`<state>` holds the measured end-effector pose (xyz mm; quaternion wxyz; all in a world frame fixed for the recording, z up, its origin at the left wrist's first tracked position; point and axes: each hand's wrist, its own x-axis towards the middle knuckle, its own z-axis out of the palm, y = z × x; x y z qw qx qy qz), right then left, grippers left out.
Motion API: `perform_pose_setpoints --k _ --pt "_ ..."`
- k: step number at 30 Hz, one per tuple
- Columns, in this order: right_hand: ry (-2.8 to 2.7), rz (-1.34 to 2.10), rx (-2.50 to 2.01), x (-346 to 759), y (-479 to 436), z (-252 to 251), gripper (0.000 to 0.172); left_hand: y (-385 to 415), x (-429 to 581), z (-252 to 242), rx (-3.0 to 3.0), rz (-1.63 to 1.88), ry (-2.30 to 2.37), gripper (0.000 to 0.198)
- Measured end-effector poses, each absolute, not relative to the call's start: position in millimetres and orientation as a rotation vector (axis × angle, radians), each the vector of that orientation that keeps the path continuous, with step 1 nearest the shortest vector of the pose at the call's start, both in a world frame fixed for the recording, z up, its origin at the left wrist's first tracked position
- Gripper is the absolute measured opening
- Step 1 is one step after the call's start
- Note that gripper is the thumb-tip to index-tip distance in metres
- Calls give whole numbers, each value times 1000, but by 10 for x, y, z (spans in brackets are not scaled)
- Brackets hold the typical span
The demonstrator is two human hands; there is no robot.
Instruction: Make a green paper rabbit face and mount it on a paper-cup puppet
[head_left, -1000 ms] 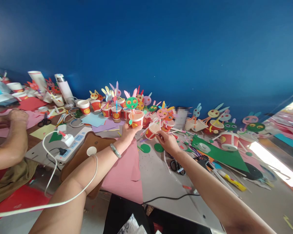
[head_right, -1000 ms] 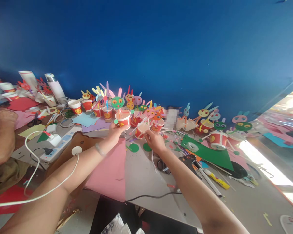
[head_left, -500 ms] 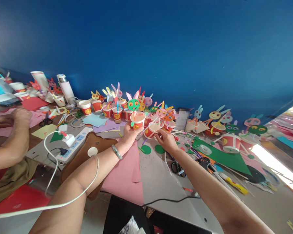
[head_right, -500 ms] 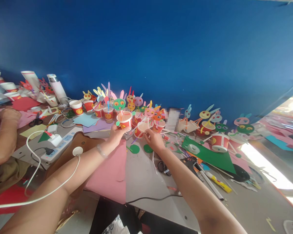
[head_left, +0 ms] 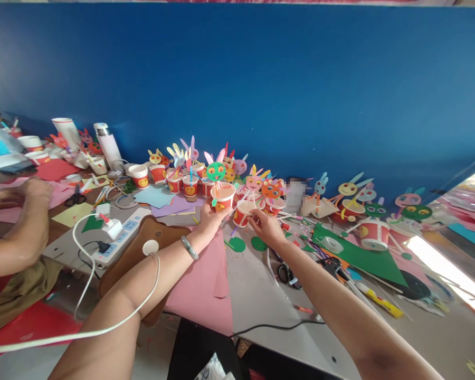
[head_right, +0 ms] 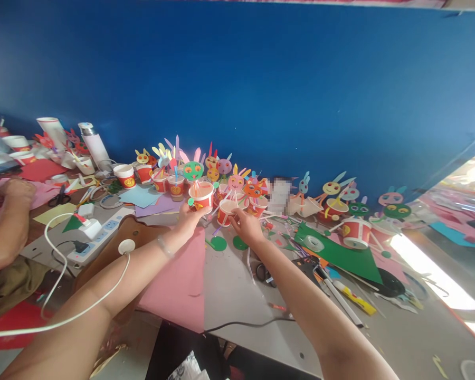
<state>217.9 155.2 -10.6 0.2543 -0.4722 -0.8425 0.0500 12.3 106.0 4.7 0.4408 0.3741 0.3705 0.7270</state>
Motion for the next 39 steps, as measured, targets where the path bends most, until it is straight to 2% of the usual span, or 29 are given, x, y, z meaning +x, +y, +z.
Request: perform_pose_setpoints --k 12,17,21,27,31,39 --pt "-2275 149 -1285 2191 1497 -96 43 1096 105 7 928 1805 948 49" --pt "-2292 143 -1263 2200 1457 -128 45 1133 61 9 919 1851 972 46" --pt "-2302 114 -1267 2183 1466 -155 44 1151 29 44 907 1894 971 49" --pt "-2281 41 -1310 2150 1536 -171 31 1193 -102 135 864 1946 995 50" --pt "-2249 19 -1333 2119 1538 -177 31 1263 -232 177 854 1970 1000 52" --pt "-2221 36 -1355 1988 1528 -165 29 1460 -451 69 877 1800 1056 50"
